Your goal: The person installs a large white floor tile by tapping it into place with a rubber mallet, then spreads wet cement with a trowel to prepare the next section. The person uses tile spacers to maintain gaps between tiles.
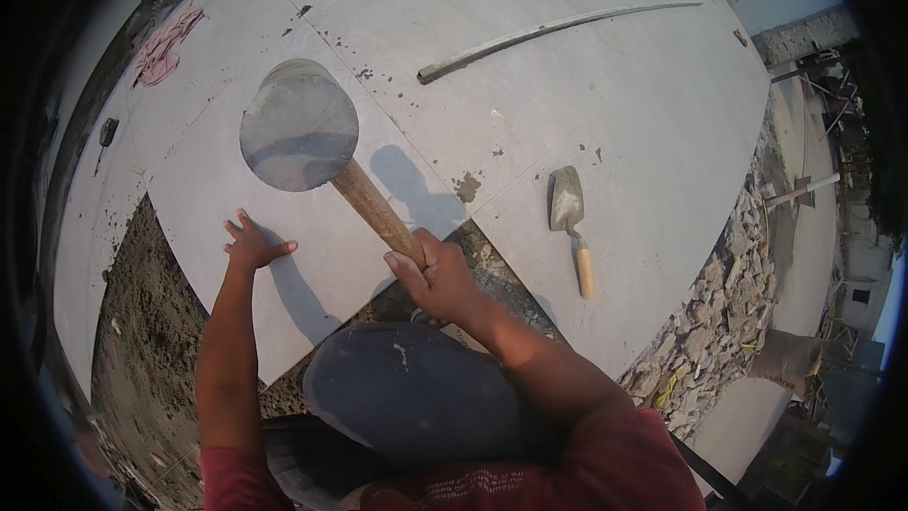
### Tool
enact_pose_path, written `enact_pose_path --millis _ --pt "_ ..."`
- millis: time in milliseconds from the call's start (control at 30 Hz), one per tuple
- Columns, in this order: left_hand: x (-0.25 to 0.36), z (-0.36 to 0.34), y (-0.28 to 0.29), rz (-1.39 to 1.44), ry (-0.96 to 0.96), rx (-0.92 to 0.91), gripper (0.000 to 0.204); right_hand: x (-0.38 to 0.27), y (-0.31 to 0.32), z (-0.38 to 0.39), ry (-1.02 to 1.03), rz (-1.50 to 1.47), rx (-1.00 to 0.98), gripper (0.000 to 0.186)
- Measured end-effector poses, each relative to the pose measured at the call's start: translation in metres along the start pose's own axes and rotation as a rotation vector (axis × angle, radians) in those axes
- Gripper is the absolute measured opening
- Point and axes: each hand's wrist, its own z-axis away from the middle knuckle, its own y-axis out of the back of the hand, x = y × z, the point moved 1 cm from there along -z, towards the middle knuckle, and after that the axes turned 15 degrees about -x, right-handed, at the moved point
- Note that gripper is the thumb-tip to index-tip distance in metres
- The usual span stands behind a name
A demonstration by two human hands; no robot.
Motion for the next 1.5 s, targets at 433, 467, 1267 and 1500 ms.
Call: enact_pose_path --millis 433,467,1267,1500 --pt "-0.004 -0.003 0.001 -0.069 0.000 0.036 0.150 -0.003 0.006 0.010 0.015 0.030 -0.022 0.047" --pt "-0.005 -0.005 0.000 -0.083 0.007 0.035 0.150 0.000 -0.003 0.008 0.026 0.034 -0.026 0.048" --pt "-0.010 -0.010 -0.002 -0.052 -0.024 0.057 0.152 0.077 -0.013 -0.066 -0.344 0.804 -0.168 0.054" --pt "-0.011 -0.019 -0.004 -0.102 0.000 0.053 0.151 0.077 -0.024 -0.058 -0.283 0.798 -0.126 0.053"
